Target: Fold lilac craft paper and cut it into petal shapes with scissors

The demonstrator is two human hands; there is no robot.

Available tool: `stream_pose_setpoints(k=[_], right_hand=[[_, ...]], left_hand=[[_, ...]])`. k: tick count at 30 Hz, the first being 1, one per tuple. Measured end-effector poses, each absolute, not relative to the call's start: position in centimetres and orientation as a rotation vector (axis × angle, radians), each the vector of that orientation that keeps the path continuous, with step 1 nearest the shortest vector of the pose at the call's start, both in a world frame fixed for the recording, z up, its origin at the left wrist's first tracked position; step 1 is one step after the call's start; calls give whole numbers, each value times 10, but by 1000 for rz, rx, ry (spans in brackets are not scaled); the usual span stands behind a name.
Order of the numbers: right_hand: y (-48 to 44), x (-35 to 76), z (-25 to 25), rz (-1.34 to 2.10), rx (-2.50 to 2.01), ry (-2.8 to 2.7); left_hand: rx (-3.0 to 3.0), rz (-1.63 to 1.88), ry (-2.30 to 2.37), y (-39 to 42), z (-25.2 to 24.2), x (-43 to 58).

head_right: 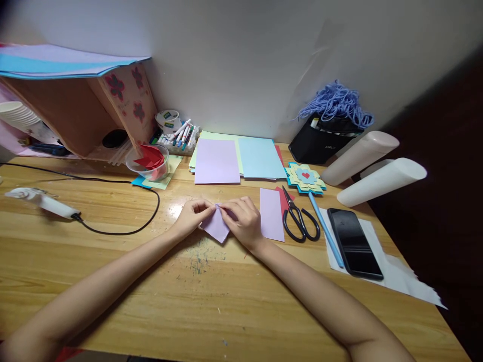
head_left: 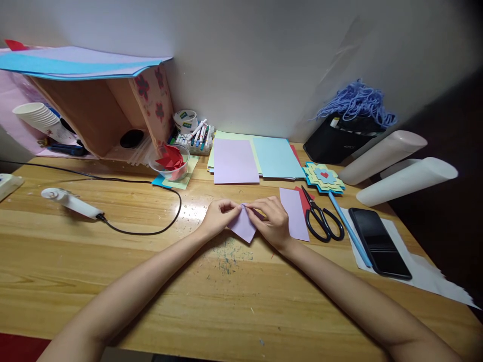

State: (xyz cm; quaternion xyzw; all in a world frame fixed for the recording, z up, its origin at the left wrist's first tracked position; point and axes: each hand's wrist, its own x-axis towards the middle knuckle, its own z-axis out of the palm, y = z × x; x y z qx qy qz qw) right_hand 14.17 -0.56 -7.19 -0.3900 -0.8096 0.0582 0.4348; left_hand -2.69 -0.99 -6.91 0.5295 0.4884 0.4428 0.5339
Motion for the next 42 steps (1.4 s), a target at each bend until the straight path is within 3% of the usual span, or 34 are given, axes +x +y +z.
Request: stream_pose_setpoints(k=[15,22,29,42], right_hand=[[0,147,-68,-423,-715,-2261],[2,151,-73,-409,-631,-2306],[6,149,-74,0,-739,-2150],[6,157,-73,-234,-548,-2426]], left_hand=[[1075,897,1063,-11,-69,-29],[1090,914,1041,-9,-68,-30],[1089,974,1077,-6,-69,-30],[1150,903,1159,-5,-68,-29]])
